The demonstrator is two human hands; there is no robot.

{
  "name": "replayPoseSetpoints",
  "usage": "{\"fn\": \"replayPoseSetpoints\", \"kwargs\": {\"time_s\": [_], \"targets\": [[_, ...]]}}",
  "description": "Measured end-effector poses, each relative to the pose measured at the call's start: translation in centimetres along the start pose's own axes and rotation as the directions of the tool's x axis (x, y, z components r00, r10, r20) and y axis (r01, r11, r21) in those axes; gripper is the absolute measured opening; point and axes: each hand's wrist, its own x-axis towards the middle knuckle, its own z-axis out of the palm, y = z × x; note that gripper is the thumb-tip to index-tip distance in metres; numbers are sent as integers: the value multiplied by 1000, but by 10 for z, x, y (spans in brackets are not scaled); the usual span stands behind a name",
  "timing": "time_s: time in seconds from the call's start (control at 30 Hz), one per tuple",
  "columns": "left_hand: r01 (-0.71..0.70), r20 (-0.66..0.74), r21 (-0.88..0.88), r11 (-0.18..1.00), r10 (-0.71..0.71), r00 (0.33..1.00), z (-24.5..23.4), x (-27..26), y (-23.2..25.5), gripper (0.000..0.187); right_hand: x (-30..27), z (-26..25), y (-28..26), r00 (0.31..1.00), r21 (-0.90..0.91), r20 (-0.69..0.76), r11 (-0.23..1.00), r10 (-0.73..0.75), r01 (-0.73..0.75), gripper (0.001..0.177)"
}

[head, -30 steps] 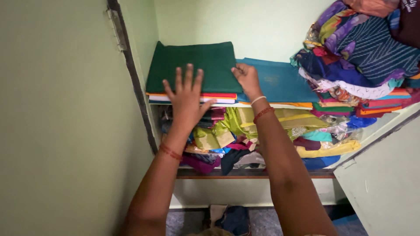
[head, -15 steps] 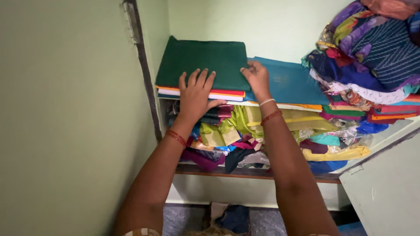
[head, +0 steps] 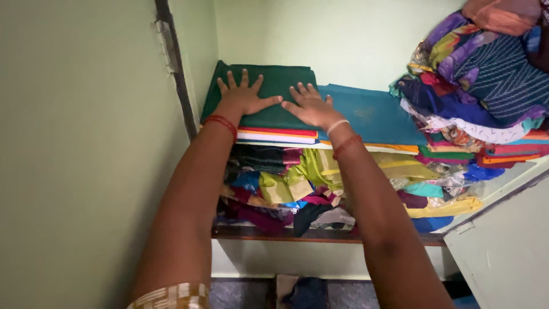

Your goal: The person picks up folded colored fabric pieces from a table and places them one by one into a wardrobe shelf. The person handles yellow, white, orange, red, green, and pink fabrics, stacking them neatly inside the wardrobe.

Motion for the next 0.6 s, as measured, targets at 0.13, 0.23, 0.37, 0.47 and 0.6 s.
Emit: {"fn": "replayPoseSetpoints", "kwargs": {"time_s": [0.13,0.23,0.37,0.47,0.6], "targets": [[14,-22,10,1000,-13,1000,2,23,-4,123,27,-5,-3,998,17,53,999,31,-32,111],[26,-4,26,999,-26,1000,-1,33,-6,120,46,-6,2,996,5,65,998,60,-60,122],[32,40,33,999,-34,999,-2,35,-6,116,65,-3,14,998,-31,55,1000,6,-4,133],[17,22,21,1000,-17,1000,3,33,-10,115,70,1,21,998,41,36,998,-53,51,138],[-2,9,27,1000,2,1000,-1,33,-10,112,66,-4,18,999,55,40,998,-7,5,135]]}}
